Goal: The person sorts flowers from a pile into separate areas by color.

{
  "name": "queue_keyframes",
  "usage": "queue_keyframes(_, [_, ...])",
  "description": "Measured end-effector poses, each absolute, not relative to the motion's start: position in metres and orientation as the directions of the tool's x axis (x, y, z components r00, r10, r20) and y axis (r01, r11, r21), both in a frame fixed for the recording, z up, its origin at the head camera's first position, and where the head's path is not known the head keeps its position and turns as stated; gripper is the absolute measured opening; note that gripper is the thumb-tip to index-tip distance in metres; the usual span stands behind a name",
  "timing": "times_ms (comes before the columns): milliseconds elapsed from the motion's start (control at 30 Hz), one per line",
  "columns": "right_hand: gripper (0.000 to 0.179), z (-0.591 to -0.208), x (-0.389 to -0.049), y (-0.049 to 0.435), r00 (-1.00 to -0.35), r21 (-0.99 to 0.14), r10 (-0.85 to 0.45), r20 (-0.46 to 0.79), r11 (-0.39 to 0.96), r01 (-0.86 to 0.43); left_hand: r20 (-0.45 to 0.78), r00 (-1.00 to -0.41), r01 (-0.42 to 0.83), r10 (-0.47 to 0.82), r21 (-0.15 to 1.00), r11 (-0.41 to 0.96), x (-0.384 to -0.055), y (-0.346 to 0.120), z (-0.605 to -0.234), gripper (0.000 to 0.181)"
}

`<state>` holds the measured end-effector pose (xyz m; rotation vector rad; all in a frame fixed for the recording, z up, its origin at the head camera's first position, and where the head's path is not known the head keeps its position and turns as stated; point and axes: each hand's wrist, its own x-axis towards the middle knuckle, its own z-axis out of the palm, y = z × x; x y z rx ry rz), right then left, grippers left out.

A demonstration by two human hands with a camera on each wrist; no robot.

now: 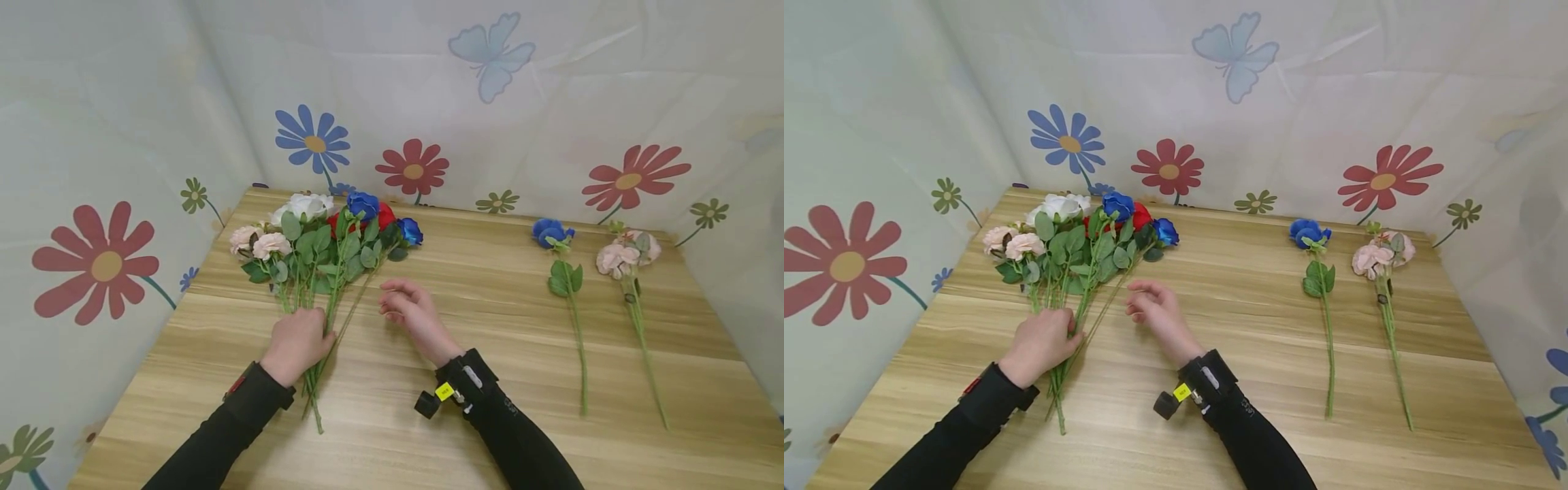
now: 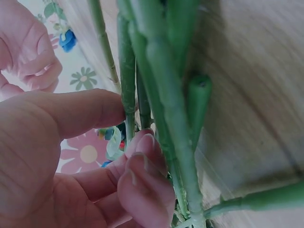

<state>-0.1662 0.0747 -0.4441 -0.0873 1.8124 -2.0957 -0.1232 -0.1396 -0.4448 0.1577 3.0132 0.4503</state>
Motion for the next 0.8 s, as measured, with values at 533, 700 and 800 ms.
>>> queue_keyframes(533, [0.038, -0.447, -0.171, 0.087, -0.935, -0.969, -0.295, -0.197, -0.084, 0.231, -0.037, -0.988, 0.099, 0.148, 0.58, 0.808, -0.131, -0.145, -0.446, 0.016])
queue_keyframes(700, [0.038, -0.447, -0.172, 0.093, -0.938, -0.968, -0.282, -0.204, -0.083, 0.235, -0.114, -0.976, 0.049, 0.184, 0.71, 0.702, -0.135, -0.149, -0.446, 0.017])
queue_keyframes(800, [0.039, -0.446, -0.172, 0.096, -0.938, -0.968, -0.278, -0.205, -0.088, 0.237, -0.189, -0.961, -0.021, 0.203, 0.78, 0.625, -0.136, -0.152, -0.446, 0.023])
